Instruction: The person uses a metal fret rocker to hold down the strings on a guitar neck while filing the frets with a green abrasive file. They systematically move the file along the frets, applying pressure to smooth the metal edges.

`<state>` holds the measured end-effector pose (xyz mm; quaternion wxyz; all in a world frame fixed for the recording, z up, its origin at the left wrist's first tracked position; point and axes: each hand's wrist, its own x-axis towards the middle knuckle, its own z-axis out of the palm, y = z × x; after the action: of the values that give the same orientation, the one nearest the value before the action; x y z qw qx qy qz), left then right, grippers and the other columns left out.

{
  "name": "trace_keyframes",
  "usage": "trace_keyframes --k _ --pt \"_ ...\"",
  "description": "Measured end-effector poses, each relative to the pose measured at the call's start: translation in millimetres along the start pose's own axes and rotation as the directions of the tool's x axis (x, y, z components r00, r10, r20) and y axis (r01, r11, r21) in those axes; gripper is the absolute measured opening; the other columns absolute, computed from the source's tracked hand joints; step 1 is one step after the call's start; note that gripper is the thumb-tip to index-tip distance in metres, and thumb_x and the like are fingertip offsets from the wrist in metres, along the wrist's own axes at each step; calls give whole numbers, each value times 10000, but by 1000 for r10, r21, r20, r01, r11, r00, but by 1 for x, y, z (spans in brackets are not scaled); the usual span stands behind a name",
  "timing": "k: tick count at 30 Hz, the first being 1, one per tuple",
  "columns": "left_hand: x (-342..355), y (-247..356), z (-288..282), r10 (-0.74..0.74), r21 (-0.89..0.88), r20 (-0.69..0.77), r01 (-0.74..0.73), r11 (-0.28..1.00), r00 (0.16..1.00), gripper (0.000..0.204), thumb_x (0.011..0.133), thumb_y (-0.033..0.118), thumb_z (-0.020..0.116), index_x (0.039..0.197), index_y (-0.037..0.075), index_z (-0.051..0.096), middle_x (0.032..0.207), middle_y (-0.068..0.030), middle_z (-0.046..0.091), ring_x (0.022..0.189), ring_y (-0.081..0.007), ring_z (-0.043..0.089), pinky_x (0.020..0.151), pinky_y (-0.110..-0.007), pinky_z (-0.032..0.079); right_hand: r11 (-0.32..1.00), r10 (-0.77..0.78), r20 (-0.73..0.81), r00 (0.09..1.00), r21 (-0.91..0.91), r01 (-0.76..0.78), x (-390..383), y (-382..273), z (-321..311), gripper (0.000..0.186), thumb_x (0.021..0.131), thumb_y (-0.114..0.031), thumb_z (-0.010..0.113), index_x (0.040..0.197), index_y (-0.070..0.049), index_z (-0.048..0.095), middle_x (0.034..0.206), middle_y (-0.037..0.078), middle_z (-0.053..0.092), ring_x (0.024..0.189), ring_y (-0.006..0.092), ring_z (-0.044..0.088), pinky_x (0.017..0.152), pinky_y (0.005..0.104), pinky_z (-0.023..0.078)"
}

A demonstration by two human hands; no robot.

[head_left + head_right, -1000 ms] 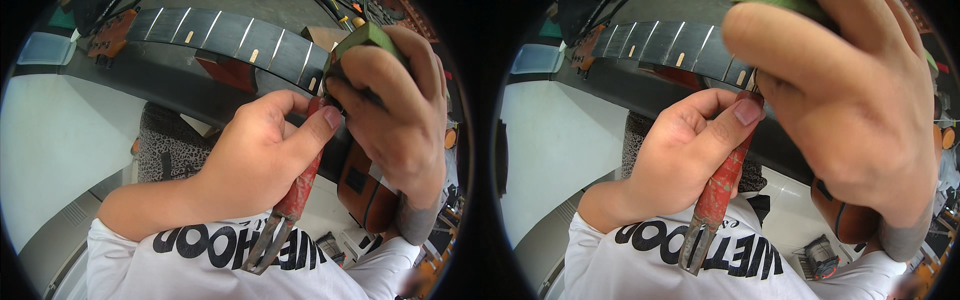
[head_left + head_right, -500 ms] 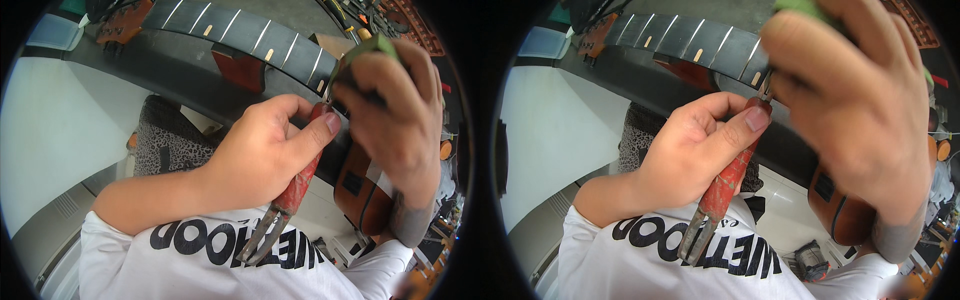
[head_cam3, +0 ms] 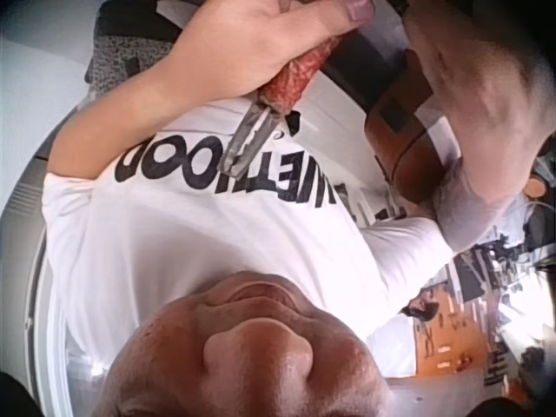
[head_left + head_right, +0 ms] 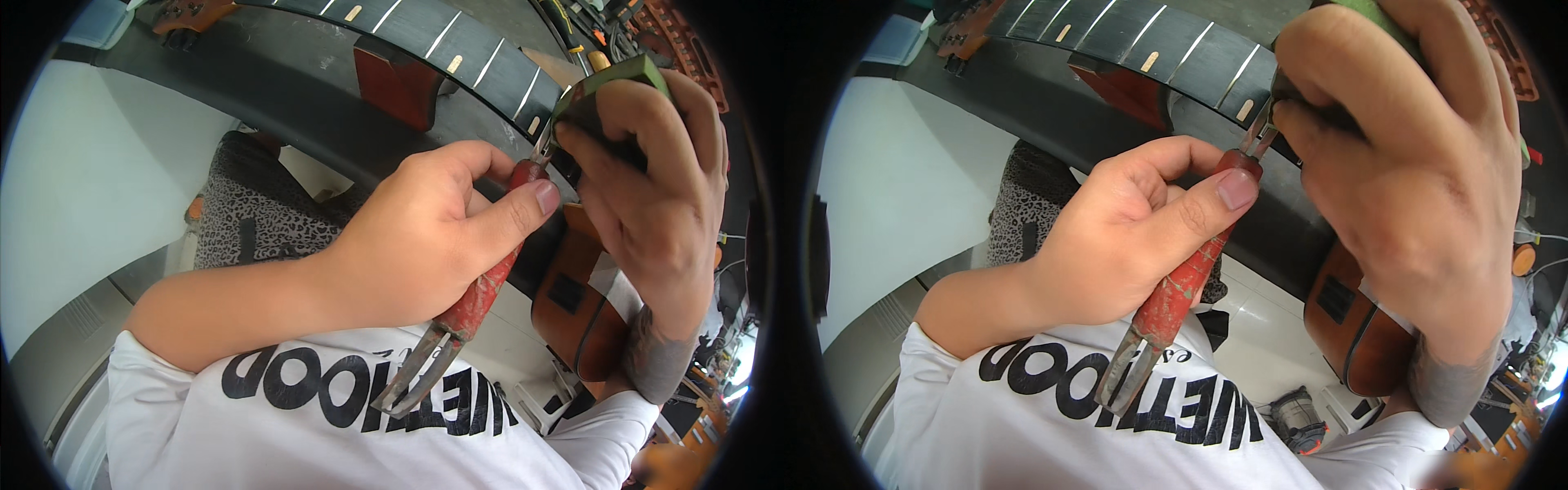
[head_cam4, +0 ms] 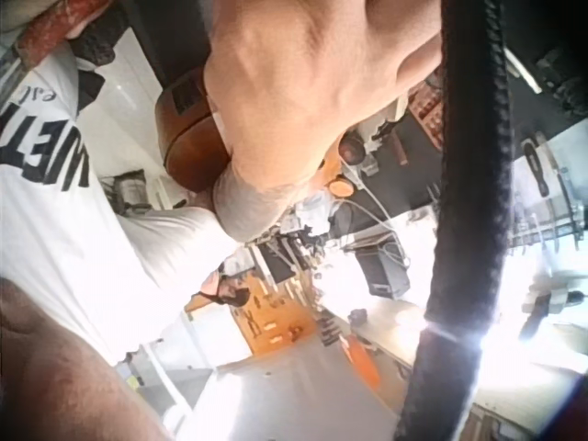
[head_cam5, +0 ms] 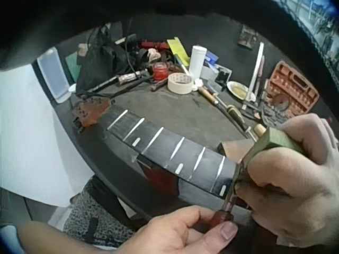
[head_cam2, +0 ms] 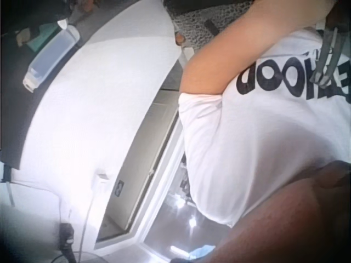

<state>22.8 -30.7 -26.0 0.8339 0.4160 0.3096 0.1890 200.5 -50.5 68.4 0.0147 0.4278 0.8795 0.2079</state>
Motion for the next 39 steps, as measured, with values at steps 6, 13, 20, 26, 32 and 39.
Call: trace_keyframes --k 6,13,20,26,32,39 --pt "-2 -1 -2 11 29 -23 -10 1000 1000 435 968 360 638 1005 -69 583 568 -57 617 461 -85 555 442 -262 426 999 -22 5 1000 -34 22 3 -1 3 355 530 -98 724 882 -61 757 963 44 591 997 309 574 804 418 479" --pt "-6 9 -5 -86 -29 23 86 996 996 433 970 349 636 995 -78 576 562 -67 614 452 -95 565 429 -261 428 999 -25 -6 1000 -32 25 6 -2 6 357 520 -98 732 875 -68 760 968 55 595 987 314 579 813 416 485" --pt "-3 -2 -2 17 1 -24 -17 1000 1000 433 968 343 638 1000 -84 577 582 -69 623 444 -98 560 419 -262 425 998 -65 -8 998 -13 65 4 -3 7 367 523 -118 732 885 -66 761 967 63 596 990 321 575 812 423 489" --pt "-2 -4 -4 48 18 -26 -48 999 999 447 962 358 643 1002 -84 585 594 -67 631 481 -86 568 448 -260 435 999 -45 -40 998 7 45 4 -3 8 351 524 -106 731 871 -65 759 951 71 589 960 320 582 810 425 491" --pt "-3 3 -4 7 30 -25 -7 1000 1000 435 959 350 646 995 -81 593 603 -70 641 495 -84 564 468 -262 437 996 -82 -10 997 16 83 3 1 5 345 556 -98 726 898 -62 754 967 81 581 961 322 577 809 428 490" --pt "-3 -1 -5 37 30 -23 -36 999 999 426 960 340 645 990 -83 595 603 -74 642 497 -88 568 473 -266 436 998 -63 32 997 1 63 5 3 3 327 587 -93 715 910 -61 753 992 86 582 973 318 575 815 438 487"
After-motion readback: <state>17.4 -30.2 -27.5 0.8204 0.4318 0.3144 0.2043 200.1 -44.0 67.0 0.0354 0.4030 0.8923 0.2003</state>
